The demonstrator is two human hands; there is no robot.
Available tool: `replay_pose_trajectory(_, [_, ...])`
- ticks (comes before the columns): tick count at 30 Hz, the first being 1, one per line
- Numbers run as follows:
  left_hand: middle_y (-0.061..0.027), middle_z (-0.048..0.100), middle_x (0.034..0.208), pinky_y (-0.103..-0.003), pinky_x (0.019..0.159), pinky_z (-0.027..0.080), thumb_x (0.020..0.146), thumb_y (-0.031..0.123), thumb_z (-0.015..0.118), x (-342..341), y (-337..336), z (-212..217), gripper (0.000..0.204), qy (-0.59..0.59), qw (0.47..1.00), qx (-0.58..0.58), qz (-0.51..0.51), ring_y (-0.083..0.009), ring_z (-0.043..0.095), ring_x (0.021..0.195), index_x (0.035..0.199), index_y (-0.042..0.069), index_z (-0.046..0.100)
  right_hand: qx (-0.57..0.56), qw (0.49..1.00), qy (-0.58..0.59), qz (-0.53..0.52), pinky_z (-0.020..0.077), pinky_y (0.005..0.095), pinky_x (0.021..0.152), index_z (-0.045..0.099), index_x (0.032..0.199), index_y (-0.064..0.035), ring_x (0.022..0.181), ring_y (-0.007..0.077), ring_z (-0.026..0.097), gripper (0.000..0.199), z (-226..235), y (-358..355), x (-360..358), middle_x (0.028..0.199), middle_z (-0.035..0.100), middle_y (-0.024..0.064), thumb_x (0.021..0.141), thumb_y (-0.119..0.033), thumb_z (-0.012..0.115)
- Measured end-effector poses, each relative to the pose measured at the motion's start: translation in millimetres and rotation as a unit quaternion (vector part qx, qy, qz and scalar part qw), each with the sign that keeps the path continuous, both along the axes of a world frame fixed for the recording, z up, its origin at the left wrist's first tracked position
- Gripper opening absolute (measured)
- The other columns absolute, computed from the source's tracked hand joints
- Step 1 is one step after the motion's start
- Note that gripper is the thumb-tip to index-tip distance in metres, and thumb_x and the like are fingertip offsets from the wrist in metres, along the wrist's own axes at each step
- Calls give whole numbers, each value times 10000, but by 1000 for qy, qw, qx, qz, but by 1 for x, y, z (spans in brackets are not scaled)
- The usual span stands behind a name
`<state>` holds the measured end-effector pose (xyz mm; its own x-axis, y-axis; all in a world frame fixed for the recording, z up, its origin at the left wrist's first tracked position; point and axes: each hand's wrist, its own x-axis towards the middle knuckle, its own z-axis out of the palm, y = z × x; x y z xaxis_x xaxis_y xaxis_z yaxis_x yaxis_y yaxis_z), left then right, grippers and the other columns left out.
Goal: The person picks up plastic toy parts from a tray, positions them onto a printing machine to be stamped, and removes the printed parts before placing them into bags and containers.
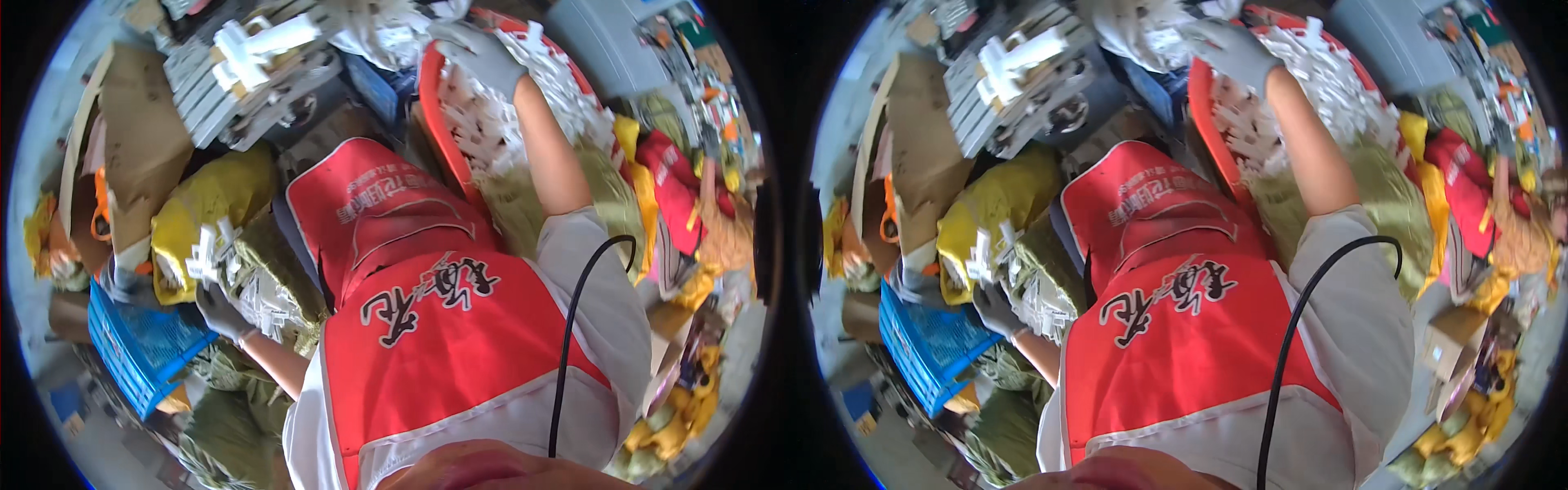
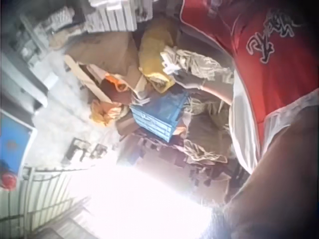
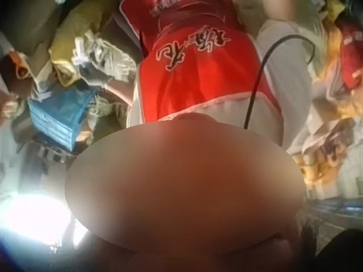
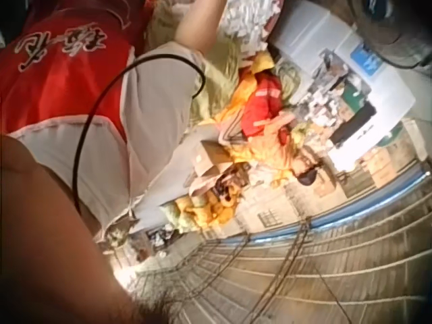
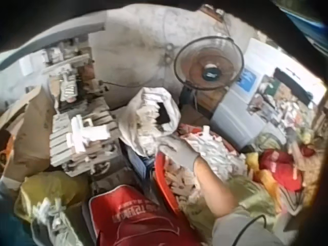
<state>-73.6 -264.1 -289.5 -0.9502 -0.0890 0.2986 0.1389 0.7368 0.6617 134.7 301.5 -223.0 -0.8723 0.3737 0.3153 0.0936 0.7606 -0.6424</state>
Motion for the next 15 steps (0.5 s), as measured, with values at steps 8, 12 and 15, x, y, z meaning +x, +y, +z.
replay_pose_trajectory(8, [-125,641,1073,-294,857,484,920,127,548,-14,8,-40,278,-69,989,96,-84,-191,603,954,1109,-71,590,12,920,-228,-318,471,405,869,589,1147,-182,1044,336,569,346,-175,80,138,1200,565,146,834,-324,540])
replay_pose_trajectory(12, [-136,648,1077,-301,874,464,907,131,548,3,74,-26,295,-74,977,-19,-200,-193,611,965,1124,-64,590,209,842,-367,-335,489,438,798,478,1266,-323,1046,316,537,473,-197,48,100,1304,447,42,808,-248,564])
replay_pose_trajectory(15, [-133,664,1050,-315,848,475,896,152,550,11,107,-17,282,-84,956,-47,-276,-212,637,936,1100,-32,618,296,812,-377,-334,484,423,772,483,1265,-323,1038,279,526,461,-203,49,79,1297,442,12,822,-204,527])
